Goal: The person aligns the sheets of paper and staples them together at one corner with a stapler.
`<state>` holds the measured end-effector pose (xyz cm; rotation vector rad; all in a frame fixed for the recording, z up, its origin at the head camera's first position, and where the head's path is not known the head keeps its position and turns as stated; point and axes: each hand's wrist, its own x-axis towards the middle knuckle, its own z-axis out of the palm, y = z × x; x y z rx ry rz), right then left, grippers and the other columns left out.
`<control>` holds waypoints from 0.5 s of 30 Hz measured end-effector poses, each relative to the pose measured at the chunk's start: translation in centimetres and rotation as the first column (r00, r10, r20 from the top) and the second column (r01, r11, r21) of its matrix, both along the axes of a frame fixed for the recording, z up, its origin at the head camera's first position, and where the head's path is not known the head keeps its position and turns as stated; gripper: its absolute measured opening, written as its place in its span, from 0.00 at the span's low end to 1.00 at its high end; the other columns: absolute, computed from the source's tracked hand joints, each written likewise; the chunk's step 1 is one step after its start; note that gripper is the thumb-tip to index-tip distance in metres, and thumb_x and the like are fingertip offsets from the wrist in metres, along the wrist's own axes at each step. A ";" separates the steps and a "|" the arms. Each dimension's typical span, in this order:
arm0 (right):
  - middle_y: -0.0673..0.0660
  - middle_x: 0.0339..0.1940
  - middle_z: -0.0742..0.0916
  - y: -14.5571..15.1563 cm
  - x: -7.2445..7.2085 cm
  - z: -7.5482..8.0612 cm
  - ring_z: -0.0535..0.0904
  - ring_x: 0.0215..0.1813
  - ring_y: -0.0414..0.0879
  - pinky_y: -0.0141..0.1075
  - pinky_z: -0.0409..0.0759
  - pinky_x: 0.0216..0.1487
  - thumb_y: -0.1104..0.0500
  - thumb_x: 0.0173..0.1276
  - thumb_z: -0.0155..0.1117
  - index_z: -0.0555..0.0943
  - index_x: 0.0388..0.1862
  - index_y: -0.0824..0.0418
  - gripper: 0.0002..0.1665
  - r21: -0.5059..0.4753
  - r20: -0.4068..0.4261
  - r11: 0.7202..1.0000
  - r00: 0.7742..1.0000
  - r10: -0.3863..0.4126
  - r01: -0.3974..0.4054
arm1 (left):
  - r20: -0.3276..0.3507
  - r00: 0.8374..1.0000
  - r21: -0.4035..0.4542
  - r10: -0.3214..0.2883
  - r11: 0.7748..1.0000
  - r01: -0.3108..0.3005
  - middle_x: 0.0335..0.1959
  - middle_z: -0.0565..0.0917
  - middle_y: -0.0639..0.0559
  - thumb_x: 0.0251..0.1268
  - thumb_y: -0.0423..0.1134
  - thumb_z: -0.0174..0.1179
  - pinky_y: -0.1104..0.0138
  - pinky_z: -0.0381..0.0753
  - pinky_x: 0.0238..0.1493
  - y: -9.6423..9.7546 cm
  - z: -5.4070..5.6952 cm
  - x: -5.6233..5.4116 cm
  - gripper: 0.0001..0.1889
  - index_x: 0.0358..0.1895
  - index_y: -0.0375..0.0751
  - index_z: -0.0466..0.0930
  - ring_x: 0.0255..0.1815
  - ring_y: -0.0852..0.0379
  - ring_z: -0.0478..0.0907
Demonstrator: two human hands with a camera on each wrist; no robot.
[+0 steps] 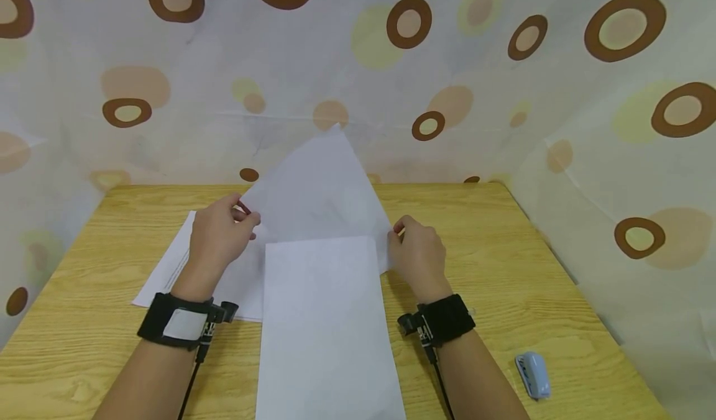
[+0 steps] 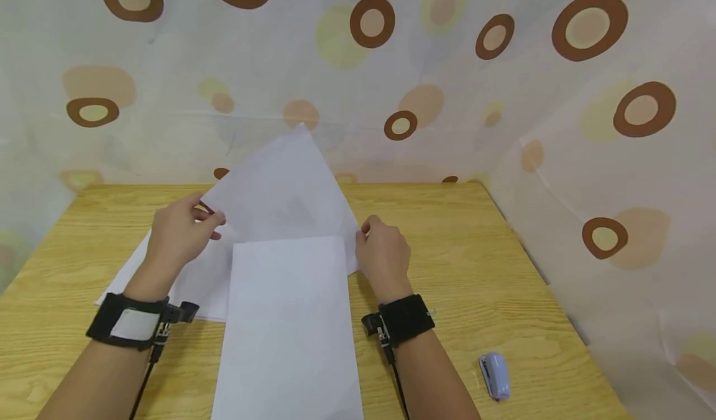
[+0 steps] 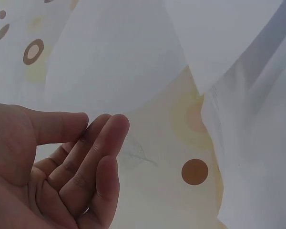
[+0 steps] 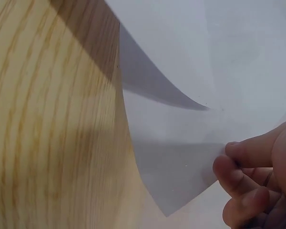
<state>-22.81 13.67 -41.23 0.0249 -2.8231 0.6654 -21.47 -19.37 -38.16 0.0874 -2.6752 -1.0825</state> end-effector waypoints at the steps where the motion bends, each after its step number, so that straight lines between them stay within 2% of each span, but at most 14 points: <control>1: 0.55 0.25 0.87 0.0 0.0 0.0 0.77 0.19 0.45 0.35 0.70 0.19 0.54 0.76 0.64 0.83 0.41 0.61 0.10 -0.002 -0.007 1.000 1.000 0.000 0.000 | -0.010 1.000 0.000 -0.002 1.000 0.002 0.39 0.91 0.36 0.74 0.41 0.62 0.65 0.74 0.23 0.0 0.0 0.0 0.13 0.51 0.33 0.82 0.32 0.45 0.91; 6: 0.55 0.25 0.88 0.0 0.0 0.0 0.79 0.20 0.44 0.36 0.72 0.20 0.53 0.77 0.63 0.83 0.42 0.60 0.11 -0.022 -0.044 1.000 0.999 -0.006 0.005 | -0.058 0.998 -0.001 -0.009 1.000 0.009 0.40 0.91 0.36 0.74 0.41 0.62 0.65 0.73 0.22 0.2 0.1 0.0 0.16 0.55 0.32 0.81 0.33 0.44 0.91; 12: 0.55 0.26 0.89 0.0 0.1 0.2 0.78 0.19 0.45 0.36 0.71 0.20 0.52 0.77 0.62 0.84 0.43 0.60 0.12 -0.038 -0.099 0.999 0.995 -0.015 0.011 | -0.117 0.993 0.014 -0.020 1.000 0.022 0.40 0.92 0.37 0.74 0.39 0.62 0.65 0.73 0.22 0.3 0.7 0.3 0.08 0.44 0.36 0.81 0.34 0.43 0.91; 15: 0.56 0.28 0.90 0.1 0.1 0.3 0.78 0.19 0.46 0.36 0.70 0.21 0.52 0.78 0.62 0.84 0.43 0.59 0.12 -0.042 -0.130 0.999 0.991 -0.018 0.013 | -0.158 0.987 0.025 -0.027 0.999 0.032 0.39 0.92 0.38 0.74 0.38 0.62 0.66 0.74 0.22 0.4 1.1 0.6 0.07 0.42 0.37 0.81 0.34 0.42 0.91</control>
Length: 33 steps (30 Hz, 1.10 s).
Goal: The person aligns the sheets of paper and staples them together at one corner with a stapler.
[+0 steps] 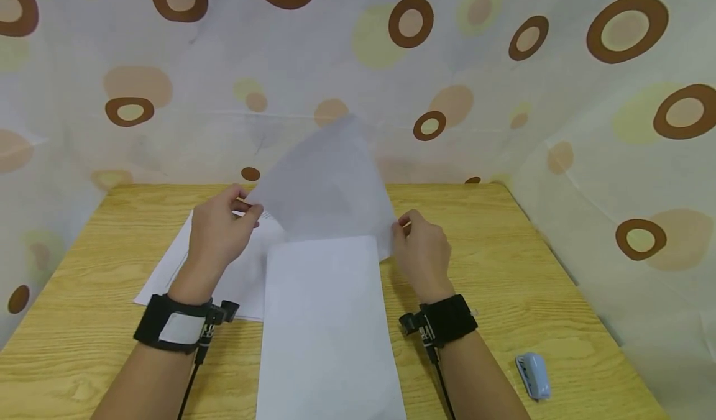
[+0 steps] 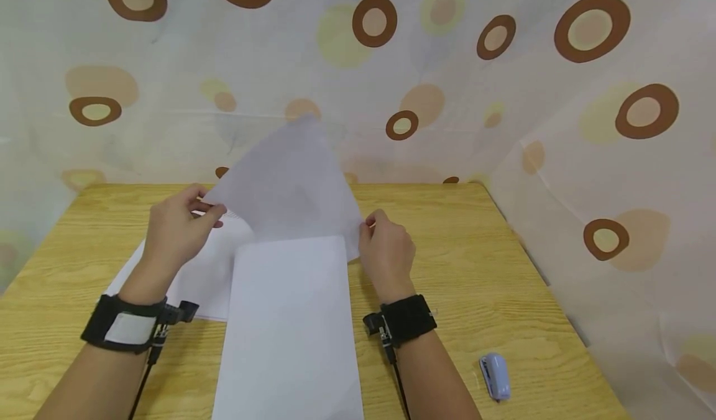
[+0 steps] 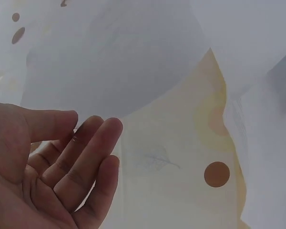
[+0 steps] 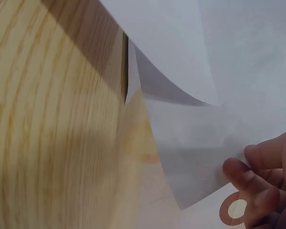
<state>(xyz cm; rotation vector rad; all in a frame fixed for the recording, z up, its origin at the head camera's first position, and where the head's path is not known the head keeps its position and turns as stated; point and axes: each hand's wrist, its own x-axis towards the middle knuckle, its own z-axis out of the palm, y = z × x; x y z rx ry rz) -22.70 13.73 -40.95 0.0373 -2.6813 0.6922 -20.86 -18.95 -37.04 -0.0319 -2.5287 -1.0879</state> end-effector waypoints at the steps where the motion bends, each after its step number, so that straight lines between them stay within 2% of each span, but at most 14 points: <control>1: 0.57 0.29 0.90 0.0 0.0 0.0 0.78 0.19 0.46 0.36 0.70 0.21 0.51 0.78 0.62 0.84 0.44 0.59 0.12 0.000 -0.013 1.000 1.000 0.000 0.000 | -0.019 1.000 0.003 -0.004 1.000 0.004 0.38 0.92 0.38 0.73 0.37 0.63 0.66 0.74 0.23 0.0 0.1 0.1 0.06 0.42 0.37 0.81 0.33 0.42 0.91; 7: 0.60 0.34 0.92 0.2 0.1 0.2 0.71 0.15 0.45 0.37 0.64 0.18 0.53 0.78 0.63 0.83 0.45 0.61 0.12 0.003 -0.106 1.000 0.994 0.013 -0.013 | -0.102 0.995 0.006 -0.016 1.000 0.017 0.38 0.92 0.38 0.72 0.36 0.65 0.65 0.77 0.24 0.2 0.9 0.6 0.05 0.42 0.38 0.83 0.32 0.42 0.90; 15: 0.62 0.38 0.92 0.2 0.1 0.3 0.57 0.10 0.40 0.34 0.55 0.16 0.55 0.79 0.61 0.83 0.49 0.62 0.11 -0.033 -0.187 0.997 0.980 0.069 -0.077 | -0.149 0.989 0.027 -0.026 0.999 0.030 0.38 0.92 0.42 0.70 0.35 0.67 0.67 0.77 0.28 0.3 2.0 1.8 0.03 0.42 0.40 0.85 0.32 0.46 0.90; 20: 0.61 0.42 0.93 0.3 -0.1 0.5 0.55 0.10 0.39 0.33 0.55 0.16 0.54 0.84 0.53 0.84 0.50 0.63 0.17 -0.153 -0.172 0.982 0.982 0.083 -0.110 | -0.233 0.971 0.005 -0.056 0.998 0.059 0.35 0.92 0.45 0.68 0.34 0.68 0.74 0.76 0.30 0.0 2.6 2.8 0.02 0.40 0.41 0.85 0.31 0.46 0.91; 25: 0.61 0.44 0.93 0.3 -0.2 0.6 0.68 0.11 0.41 0.35 0.63 0.16 0.50 0.87 0.40 0.85 0.49 0.63 0.27 -0.325 -0.134 0.934 0.985 0.108 -0.147 | -0.311 0.946 -0.030 -0.091 0.996 0.086 0.32 0.91 0.48 0.66 0.33 0.71 0.82 0.73 0.34 -0.6 3.0 3.8 0.03 0.38 0.42 0.85 0.30 0.47 0.90; 27: 0.62 0.44 0.92 0.3 -0.2 0.7 0.73 0.12 0.42 0.35 0.68 0.16 0.49 0.87 0.39 0.85 0.48 0.63 0.28 -0.368 -0.123 0.917 0.985 0.118 -0.156 | -0.346 0.928 -0.064 -0.137 0.990 0.122 0.32 0.90 0.51 0.63 0.33 0.73 0.83 0.73 0.35 -0.9 3.1 4.2 0.04 0.36 0.43 0.86 0.29 0.51 0.89; 28: 0.64 0.41 0.92 0.3 -0.1 0.8 0.74 0.12 0.42 0.36 0.70 0.16 0.48 0.87 0.39 0.85 0.48 0.63 0.28 -0.378 -0.115 0.913 0.986 0.121 -0.156 | -0.366 0.916 -0.084 -0.166 0.986 0.146 0.32 0.89 0.52 0.62 0.32 0.73 0.82 0.72 0.35 -1.0 3.1 4.3 0.05 0.35 0.43 0.86 0.29 0.53 0.88; 30: 0.64 0.41 0.92 0.2 -0.1 0.9 0.75 0.12 0.43 0.36 0.70 0.15 0.46 0.87 0.41 0.85 0.49 0.62 0.27 -0.410 -0.077 0.900 0.989 0.127 -0.148 | -0.416 0.875 -0.118 -0.248 0.969 0.218 0.32 0.87 0.54 0.57 0.30 0.75 0.80 0.73 0.37 -1.1 3.1 4.4 0.07 0.33 0.44 0.86 0.30 0.57 0.84; 33: 0.61 0.43 0.93 0.2 0.0 1.0 0.76 0.13 0.44 0.36 0.66 0.14 0.46 0.87 0.43 0.85 0.50 0.59 0.25 -0.454 -0.011 0.882 0.990 0.141 -0.130 | -0.459 0.807 -0.169 -0.372 0.928 0.332 0.36 0.87 0.54 0.53 0.27 0.75 0.77 0.75 0.44 -1.2 3.2 4.6 0.09 0.31 0.46 0.86 0.37 0.57 0.82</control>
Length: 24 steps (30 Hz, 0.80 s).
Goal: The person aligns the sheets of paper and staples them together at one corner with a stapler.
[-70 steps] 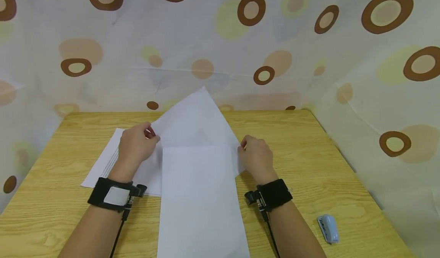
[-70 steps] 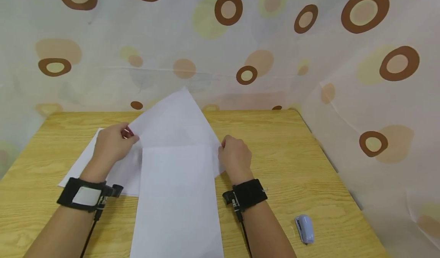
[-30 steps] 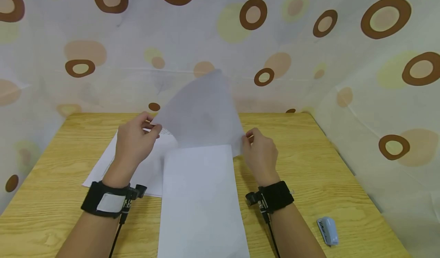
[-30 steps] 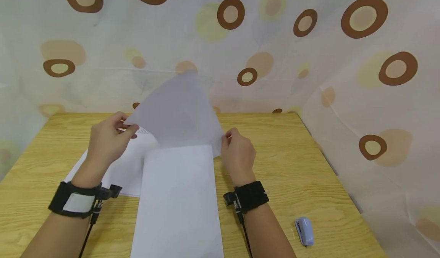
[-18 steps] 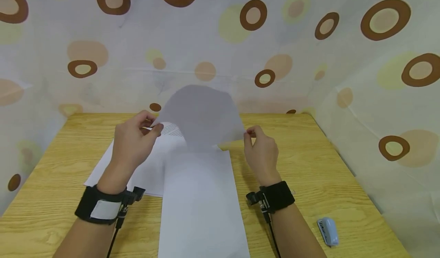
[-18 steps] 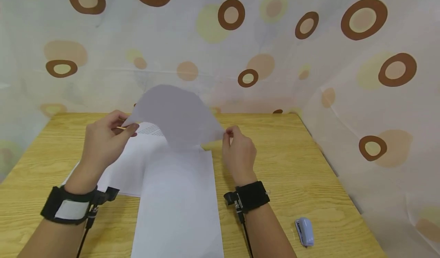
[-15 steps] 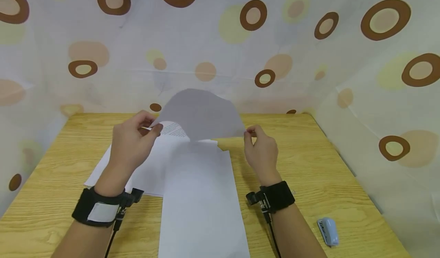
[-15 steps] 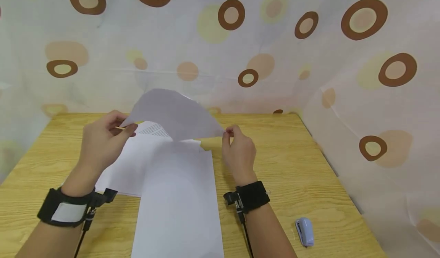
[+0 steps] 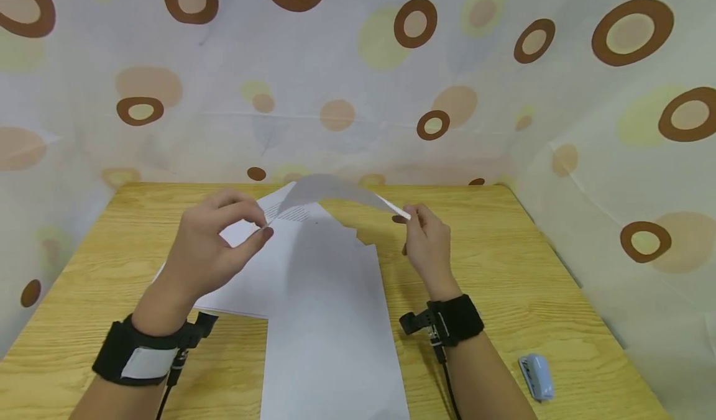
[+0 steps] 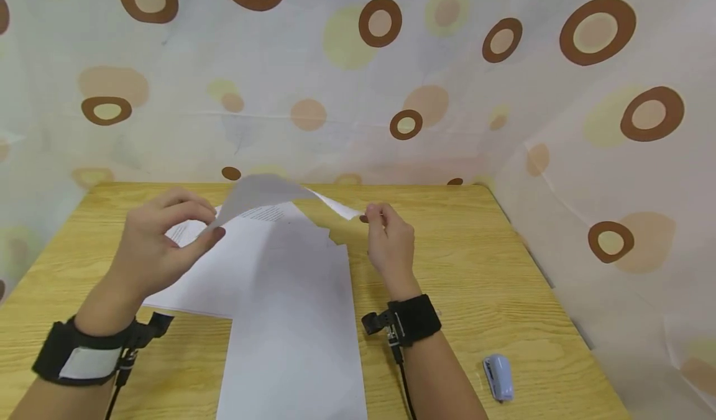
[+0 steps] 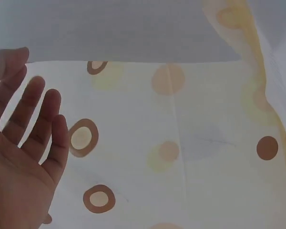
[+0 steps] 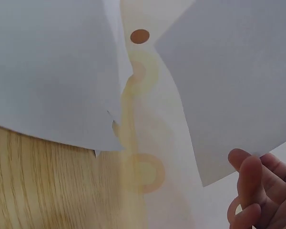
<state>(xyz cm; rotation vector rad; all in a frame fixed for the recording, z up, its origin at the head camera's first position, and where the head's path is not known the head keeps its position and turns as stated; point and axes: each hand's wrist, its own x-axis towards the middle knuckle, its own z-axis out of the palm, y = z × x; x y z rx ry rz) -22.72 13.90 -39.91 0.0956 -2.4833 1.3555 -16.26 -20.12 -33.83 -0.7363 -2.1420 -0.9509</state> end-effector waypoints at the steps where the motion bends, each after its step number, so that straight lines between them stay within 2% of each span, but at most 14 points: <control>1: 0.59 0.44 0.93 0.0 0.0 0.0 0.77 0.13 0.47 0.36 0.65 0.14 0.45 0.87 0.43 0.85 0.50 0.58 0.25 -0.016 0.023 1.000 1.000 0.004 -0.004 | -0.008 0.999 -0.011 -0.036 0.999 0.036 0.37 0.88 0.54 0.52 0.27 0.75 0.77 0.75 0.47 0.0 0.0 0.0 0.10 0.30 0.47 0.86 0.40 0.57 0.83; 2: 0.57 0.49 0.93 0.1 0.0 0.1 0.79 0.15 0.50 0.36 0.64 0.13 0.44 0.87 0.43 0.84 0.50 0.58 0.25 -0.032 0.047 0.999 0.999 0.010 -0.008 | -0.011 0.997 -0.023 -0.073 0.997 0.072 0.38 0.89 0.54 0.52 0.27 0.74 0.77 0.76 0.51 0.0 0.1 0.0 0.10 0.30 0.47 0.86 0.43 0.55 0.84; 4: 0.56 0.51 0.93 0.2 0.0 0.1 0.81 0.19 0.56 0.35 0.63 0.14 0.44 0.87 0.41 0.83 0.50 0.58 0.26 -0.056 0.078 0.998 0.997 0.018 -0.014 | -0.013 0.993 -0.055 -0.119 0.992 0.118 0.39 0.91 0.53 0.53 0.28 0.74 0.77 0.75 0.57 0.0 0.2 0.1 0.10 0.31 0.48 0.85 0.48 0.53 0.85; 6: 0.54 0.53 0.92 0.3 0.0 0.2 0.83 0.23 0.63 0.35 0.61 0.14 0.41 0.86 0.40 0.82 0.49 0.57 0.28 -0.081 0.108 0.997 0.994 0.021 -0.012 | -0.015 0.988 -0.079 -0.152 0.985 0.150 0.38 0.92 0.55 0.54 0.29 0.73 0.75 0.76 0.60 0.0 0.3 0.2 0.09 0.30 0.49 0.85 0.50 0.52 0.85; 8: 0.54 0.54 0.92 0.3 0.0 0.3 0.83 0.24 0.64 0.34 0.60 0.14 0.39 0.86 0.40 0.81 0.49 0.57 0.29 -0.105 0.131 0.994 0.991 0.029 -0.015 | -0.022 0.985 -0.090 -0.172 0.981 0.169 0.37 0.92 0.57 0.53 0.29 0.73 0.74 0.76 0.61 -0.1 0.4 0.3 0.10 0.29 0.50 0.84 0.51 0.52 0.85; 13: 0.57 0.54 0.92 0.4 -0.1 0.5 0.81 0.19 0.49 0.33 0.61 0.16 0.39 0.85 0.45 0.82 0.49 0.59 0.27 -0.184 0.153 0.982 0.987 0.057 -0.028 | 0.006 0.979 -0.074 -0.203 0.976 0.203 0.35 0.91 0.63 0.51 0.29 0.71 0.69 0.77 0.57 -0.2 0.8 1.0 0.12 0.28 0.54 0.85 0.52 0.55 0.85; 16: 0.60 0.55 0.91 0.4 -0.2 0.6 0.79 0.17 0.43 0.33 0.67 0.21 0.44 0.85 0.48 0.80 0.48 0.62 0.23 -0.266 0.184 0.963 0.979 0.092 -0.041 | 0.010 0.973 -0.066 -0.230 0.971 0.231 0.34 0.90 0.64 0.48 0.27 0.72 0.68 0.77 0.53 -0.2 1.0 1.4 0.14 0.30 0.56 0.87 0.50 0.56 0.85; 20: 0.59 0.54 0.91 0.4 -0.2 0.7 0.77 0.17 0.41 0.33 0.72 0.33 0.48 0.85 0.49 0.79 0.48 0.62 0.19 -0.381 0.240 0.924 0.960 0.141 -0.040 | 0.030 0.953 -0.071 -0.301 0.950 0.303 0.34 0.88 0.63 0.47 0.26 0.72 0.68 0.75 0.51 -0.4 1.4 1.8 0.17 0.32 0.57 0.89 0.45 0.60 0.82; 24: 0.48 0.46 0.93 0.4 -0.2 1.0 0.77 0.18 0.40 0.34 0.70 0.37 0.48 0.84 0.52 0.82 0.50 0.61 0.19 -0.430 0.260 0.902 0.952 0.164 -0.038 | 0.082 0.911 -0.066 -0.404 0.910 0.409 0.31 0.86 0.66 0.46 0.23 0.71 0.71 0.76 0.46 -0.6 1.8 2.3 0.20 0.34 0.57 0.90 0.42 0.63 0.79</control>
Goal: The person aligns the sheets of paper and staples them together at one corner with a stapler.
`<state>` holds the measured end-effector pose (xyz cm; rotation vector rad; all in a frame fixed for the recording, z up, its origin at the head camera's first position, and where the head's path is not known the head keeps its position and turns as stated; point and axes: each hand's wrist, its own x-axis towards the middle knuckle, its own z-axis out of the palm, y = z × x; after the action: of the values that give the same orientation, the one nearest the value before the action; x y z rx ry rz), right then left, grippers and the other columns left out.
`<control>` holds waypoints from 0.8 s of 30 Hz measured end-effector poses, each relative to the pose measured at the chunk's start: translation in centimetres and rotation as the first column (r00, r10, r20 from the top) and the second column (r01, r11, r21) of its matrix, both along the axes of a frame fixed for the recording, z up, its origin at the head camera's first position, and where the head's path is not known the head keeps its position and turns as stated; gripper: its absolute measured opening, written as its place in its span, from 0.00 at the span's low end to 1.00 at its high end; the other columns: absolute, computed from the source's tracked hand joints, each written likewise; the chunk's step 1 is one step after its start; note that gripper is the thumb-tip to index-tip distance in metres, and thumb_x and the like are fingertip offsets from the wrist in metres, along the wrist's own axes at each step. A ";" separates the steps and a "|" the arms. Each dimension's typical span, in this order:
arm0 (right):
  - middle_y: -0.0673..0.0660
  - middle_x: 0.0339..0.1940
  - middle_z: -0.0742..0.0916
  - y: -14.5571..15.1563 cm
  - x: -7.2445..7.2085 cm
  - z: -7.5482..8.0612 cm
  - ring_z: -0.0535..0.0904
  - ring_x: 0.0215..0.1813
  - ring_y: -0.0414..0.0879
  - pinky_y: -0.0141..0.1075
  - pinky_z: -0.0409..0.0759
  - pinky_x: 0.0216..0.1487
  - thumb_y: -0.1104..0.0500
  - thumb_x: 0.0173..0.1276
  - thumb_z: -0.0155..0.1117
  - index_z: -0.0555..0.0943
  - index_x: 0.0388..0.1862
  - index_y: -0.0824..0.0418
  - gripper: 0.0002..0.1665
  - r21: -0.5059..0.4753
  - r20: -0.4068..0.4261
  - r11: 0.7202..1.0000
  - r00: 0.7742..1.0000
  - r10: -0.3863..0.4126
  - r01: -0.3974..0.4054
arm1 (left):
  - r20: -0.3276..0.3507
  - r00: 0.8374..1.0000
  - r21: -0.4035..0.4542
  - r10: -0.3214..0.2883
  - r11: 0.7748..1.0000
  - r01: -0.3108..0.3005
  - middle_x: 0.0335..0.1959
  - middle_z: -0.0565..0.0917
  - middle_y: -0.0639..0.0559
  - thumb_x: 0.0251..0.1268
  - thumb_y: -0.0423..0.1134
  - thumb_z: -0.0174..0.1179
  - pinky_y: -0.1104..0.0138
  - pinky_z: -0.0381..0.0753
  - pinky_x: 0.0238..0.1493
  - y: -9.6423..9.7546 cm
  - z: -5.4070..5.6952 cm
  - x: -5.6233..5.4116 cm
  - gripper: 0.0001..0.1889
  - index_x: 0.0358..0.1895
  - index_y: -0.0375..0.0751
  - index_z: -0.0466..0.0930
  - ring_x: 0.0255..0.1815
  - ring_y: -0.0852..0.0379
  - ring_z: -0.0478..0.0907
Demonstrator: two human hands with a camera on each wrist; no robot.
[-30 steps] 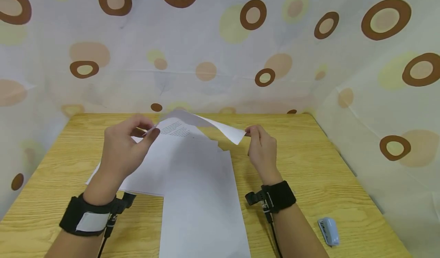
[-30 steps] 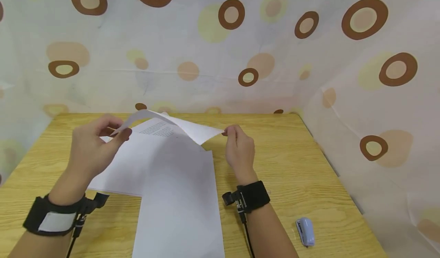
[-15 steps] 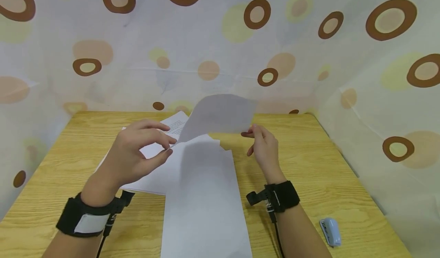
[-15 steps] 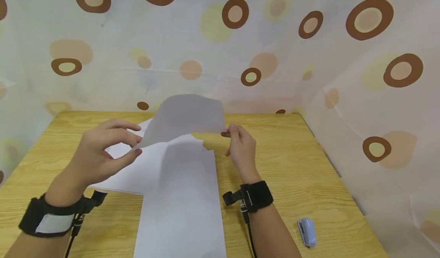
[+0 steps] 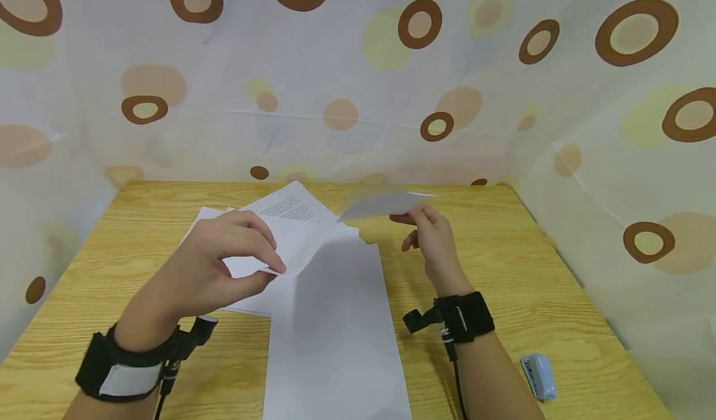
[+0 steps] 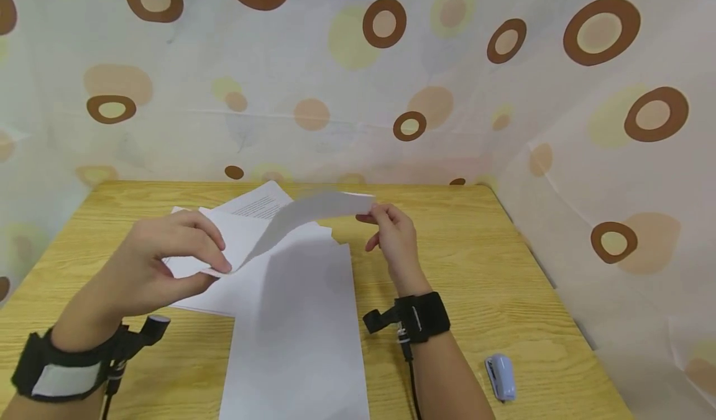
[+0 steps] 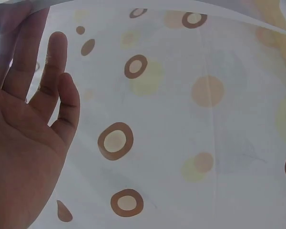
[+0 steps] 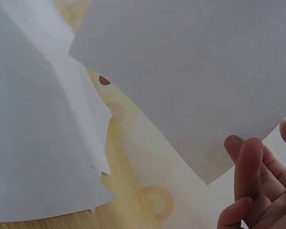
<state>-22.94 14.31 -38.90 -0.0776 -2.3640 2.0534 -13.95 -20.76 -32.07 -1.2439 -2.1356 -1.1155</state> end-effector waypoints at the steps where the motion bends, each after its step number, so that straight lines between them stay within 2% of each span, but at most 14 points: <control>1: 0.45 0.42 0.92 0.0 0.0 0.1 0.77 0.18 0.40 0.34 0.71 0.37 0.48 0.84 0.53 0.82 0.51 0.61 0.18 -0.009 -0.002 1.000 1.000 0.002 -0.002 | 0.015 1.000 -0.004 -0.025 1.000 0.025 0.30 0.86 0.67 0.45 0.23 0.71 0.72 0.76 0.45 0.0 0.1 0.1 0.21 0.35 0.58 0.90 0.42 0.63 0.79; 4: 0.43 0.35 0.88 0.0 0.0 0.2 0.79 0.22 0.38 0.31 0.75 0.35 0.50 0.83 0.56 0.82 0.51 0.61 0.16 -0.080 0.000 0.997 1.000 0.019 -0.019 | 0.083 0.993 -0.023 -0.081 0.996 0.083 0.29 0.86 0.68 0.43 0.21 0.72 0.72 0.76 0.43 -0.1 0.3 0.5 0.23 0.35 0.59 0.90 0.40 0.64 0.78; 7: 0.45 0.34 0.86 0.1 0.0 0.4 0.83 0.30 0.37 0.29 0.81 0.35 0.54 0.81 0.58 0.81 0.48 0.60 0.10 -0.175 0.026 0.984 0.999 0.039 -0.034 | 0.134 0.985 -0.046 -0.111 0.992 0.118 0.29 0.85 0.69 0.43 0.21 0.72 0.71 0.76 0.42 -0.2 0.5 0.7 0.24 0.35 0.60 0.90 0.39 0.64 0.77; 8: 0.45 0.36 0.87 0.1 0.0 0.5 0.84 0.33 0.36 0.28 0.82 0.36 0.55 0.81 0.59 0.81 0.48 0.59 0.09 -0.169 0.032 0.985 0.998 0.045 -0.039 | 0.149 0.982 -0.052 -0.118 0.991 0.127 0.29 0.85 0.70 0.43 0.21 0.72 0.71 0.76 0.42 -0.3 0.5 0.8 0.24 0.35 0.60 0.90 0.39 0.65 0.77; 11: 0.44 0.36 0.86 0.2 0.0 0.5 0.81 0.33 0.37 0.29 0.81 0.38 0.57 0.77 0.63 0.81 0.46 0.58 0.05 -0.108 0.047 0.993 0.997 0.057 -0.052 | 0.164 0.977 -0.068 -0.132 0.987 0.145 0.28 0.84 0.72 0.46 0.21 0.73 0.72 0.76 0.41 -0.3 0.6 0.9 0.23 0.34 0.62 0.90 0.38 0.66 0.77; 14: 0.42 0.30 0.85 0.2 -0.1 0.3 0.76 0.28 0.40 0.32 0.78 0.37 0.60 0.75 0.65 0.81 0.46 0.61 0.06 -0.005 0.028 0.997 0.997 0.079 -0.079 | 0.169 0.974 -0.082 -0.150 0.983 0.165 0.27 0.82 0.74 0.47 0.22 0.74 0.72 0.76 0.40 -0.4 0.6 0.9 0.23 0.34 0.63 0.90 0.36 0.67 0.76; 16: 0.43 0.27 0.85 0.1 -0.2 0.2 0.73 0.26 0.41 0.33 0.77 0.36 0.62 0.74 0.66 0.81 0.46 0.64 0.07 0.013 0.020 0.995 0.995 0.100 -0.100 | 0.183 0.971 -0.100 -0.155 0.980 0.175 0.27 0.82 0.76 0.47 0.22 0.74 0.72 0.76 0.39 -0.4 0.5 0.9 0.24 0.34 0.65 0.89 0.36 0.68 0.76; 21: 0.45 0.28 0.86 -0.1 -0.2 -0.1 0.75 0.30 0.45 0.34 0.77 0.34 0.64 0.73 0.65 0.81 0.47 0.67 0.08 0.108 -0.015 0.985 0.991 0.137 -0.134 | 0.245 0.956 -0.158 -0.161 0.966 0.203 0.30 0.84 0.79 0.49 0.22 0.74 0.71 0.77 0.40 -0.4 0.4 1.0 0.26 0.35 0.68 0.89 0.36 0.70 0.77; 24: 0.48 0.29 0.85 -0.2 -0.1 -0.1 0.76 0.33 0.51 0.34 0.76 0.34 0.64 0.73 0.64 0.81 0.47 0.68 0.08 0.169 -0.041 0.976 0.988 0.149 -0.141 | 0.253 0.952 -0.172 -0.175 0.960 0.222 0.31 0.86 0.77 0.50 0.23 0.74 0.70 0.77 0.41 -0.4 0.3 1.1 0.24 0.35 0.66 0.90 0.37 0.70 0.78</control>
<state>-23.03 14.12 -39.02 0.1541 -2.5663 1.8776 -12.88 -21.18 -31.80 -1.5133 -2.3880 -1.2087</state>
